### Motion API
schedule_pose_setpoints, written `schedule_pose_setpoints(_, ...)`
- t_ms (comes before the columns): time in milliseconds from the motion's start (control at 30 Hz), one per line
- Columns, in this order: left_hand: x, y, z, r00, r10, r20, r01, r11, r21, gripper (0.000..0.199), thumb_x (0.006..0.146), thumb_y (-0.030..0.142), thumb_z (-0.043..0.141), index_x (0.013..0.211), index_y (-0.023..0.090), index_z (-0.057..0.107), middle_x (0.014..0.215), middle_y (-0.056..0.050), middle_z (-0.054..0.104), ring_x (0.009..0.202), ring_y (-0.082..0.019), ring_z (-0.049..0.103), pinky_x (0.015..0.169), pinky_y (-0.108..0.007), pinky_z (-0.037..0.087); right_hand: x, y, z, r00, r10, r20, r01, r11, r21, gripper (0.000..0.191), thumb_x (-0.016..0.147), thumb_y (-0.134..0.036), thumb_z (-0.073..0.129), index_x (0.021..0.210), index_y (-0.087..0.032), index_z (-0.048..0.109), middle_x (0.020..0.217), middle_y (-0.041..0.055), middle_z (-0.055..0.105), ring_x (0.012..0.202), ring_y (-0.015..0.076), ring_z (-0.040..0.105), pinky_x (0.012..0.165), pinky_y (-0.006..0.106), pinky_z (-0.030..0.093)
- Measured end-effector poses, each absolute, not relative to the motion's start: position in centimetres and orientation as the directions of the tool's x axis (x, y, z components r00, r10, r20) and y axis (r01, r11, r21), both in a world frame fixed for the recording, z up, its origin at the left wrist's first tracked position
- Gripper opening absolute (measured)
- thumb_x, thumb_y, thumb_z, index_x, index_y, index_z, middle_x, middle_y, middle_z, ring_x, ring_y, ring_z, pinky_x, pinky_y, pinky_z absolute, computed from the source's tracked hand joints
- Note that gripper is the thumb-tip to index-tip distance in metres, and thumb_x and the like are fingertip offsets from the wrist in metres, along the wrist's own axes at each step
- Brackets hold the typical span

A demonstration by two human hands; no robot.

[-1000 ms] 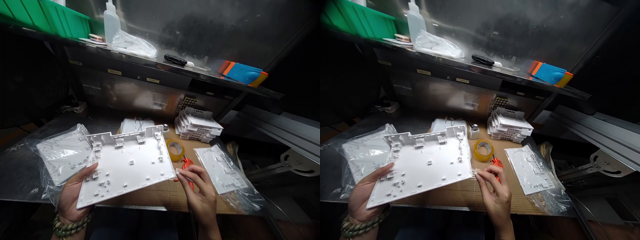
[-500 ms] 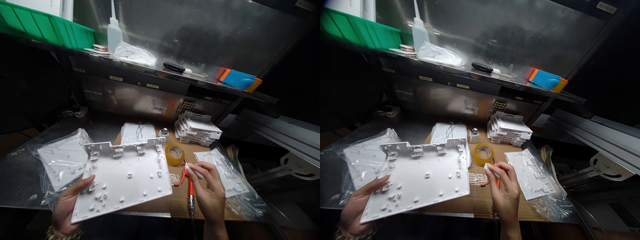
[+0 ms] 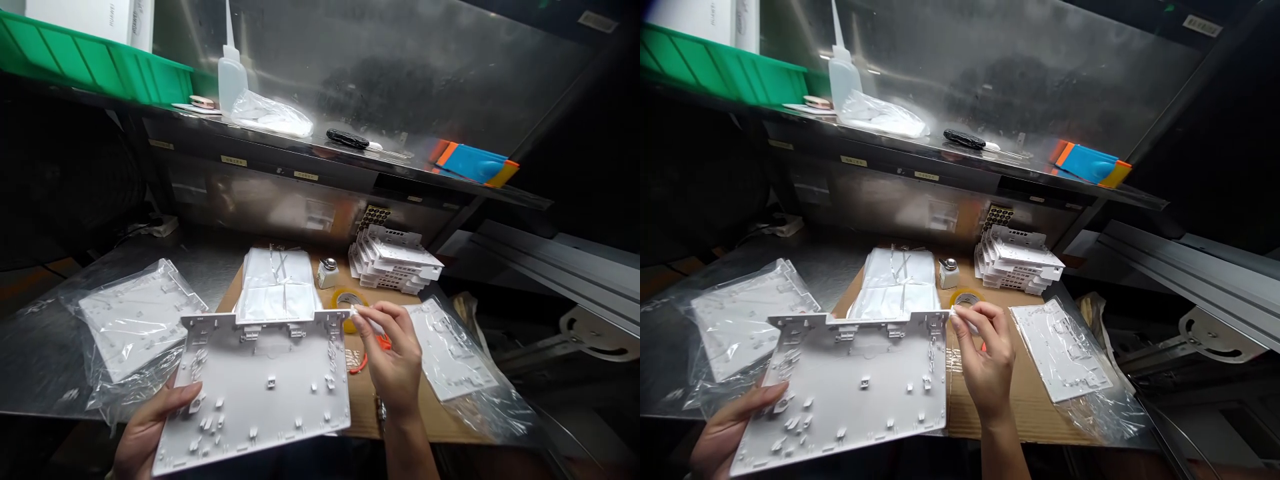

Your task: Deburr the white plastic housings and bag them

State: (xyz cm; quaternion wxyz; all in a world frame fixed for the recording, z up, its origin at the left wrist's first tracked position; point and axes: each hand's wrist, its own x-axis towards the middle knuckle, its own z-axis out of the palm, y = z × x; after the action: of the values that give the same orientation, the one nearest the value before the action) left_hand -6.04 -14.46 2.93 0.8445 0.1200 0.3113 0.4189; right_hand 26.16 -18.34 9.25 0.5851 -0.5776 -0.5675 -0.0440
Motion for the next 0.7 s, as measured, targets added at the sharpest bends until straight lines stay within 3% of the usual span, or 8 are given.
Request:
schedule_pose_setpoints(167,-4.3,-15.0,4.2,0.363,0.832,-0.420,-0.636,0.550,0.541,0.104,0.080,-0.004,0.069,0.160,0.052,0.032,0.134,0.001,0.073,0.121,-0.042,0.066,0.098,-0.057,0.063,26.8,-18.5,8.0,0.373,0.613,0.697,0.682,0.328,-0.654,0.019,0.095,-0.021,0.072,0.111,-0.028,0.078,0.106,0.0040,0.062,0.100,0.0180,0.064,0.084,0.035,0.059)
schedule_pose_setpoints(300,-3.4,-15.2,4.5,0.312,0.848,-0.429,-0.650,0.520,0.554,0.106,0.071,-0.007,0.078,0.158,0.042,0.042,0.128,-0.007,0.077,0.118,-0.043,0.070,0.099,-0.055,0.063,28.0,-18.3,6.3,0.473,0.631,0.615,0.661,0.207,-0.721,0.013,0.095,-0.032,0.073,0.103,-0.025,0.080,0.104,0.0048,0.064,0.099,0.0190,0.065,0.082,0.034,0.057)
schedule_pose_setpoints(433,-1.2,-15.8,5.7,0.285,0.860,-0.423,-0.660,0.496,0.564,0.112,0.066,-0.005,0.083,0.162,0.027,0.037,0.117,-0.012,0.081,0.108,-0.040,0.076,0.098,-0.052,0.064,27.2,-18.5,6.7,0.493,0.569,0.658,0.666,0.239,-0.706,0.013,0.093,-0.029,0.077,0.105,-0.026,0.080,0.108,0.0043,0.065,0.105,0.0194,0.064,0.086,0.034,0.054)
schedule_pose_setpoints(567,1.9,-16.5,7.2,0.363,0.854,-0.372,-0.673,0.516,0.529,0.110,0.075,0.000,0.082,0.165,0.032,0.028,0.120,-0.010,0.080,0.112,-0.035,0.076,0.101,-0.048,0.062,23.1,-18.6,9.7,0.298,0.559,0.774,0.682,0.443,-0.582,0.026,0.090,-0.013,0.077,0.112,-0.027,0.077,0.108,0.0032,0.064,0.102,0.0169,0.064,0.088,0.032,0.055)
schedule_pose_setpoints(700,4.2,-17.1,7.9,0.440,0.871,-0.218,-0.699,0.485,0.526,0.084,0.084,0.010,0.080,0.156,0.041,0.048,0.145,-0.004,0.069,0.133,-0.031,0.064,0.113,-0.041,0.053,19.1,-17.9,12.1,0.146,0.527,0.837,0.675,0.565,-0.474,0.032,0.090,-0.005,0.072,0.116,-0.024,0.074,0.106,0.0039,0.062,0.099,0.0165,0.065,0.085,0.032,0.057)
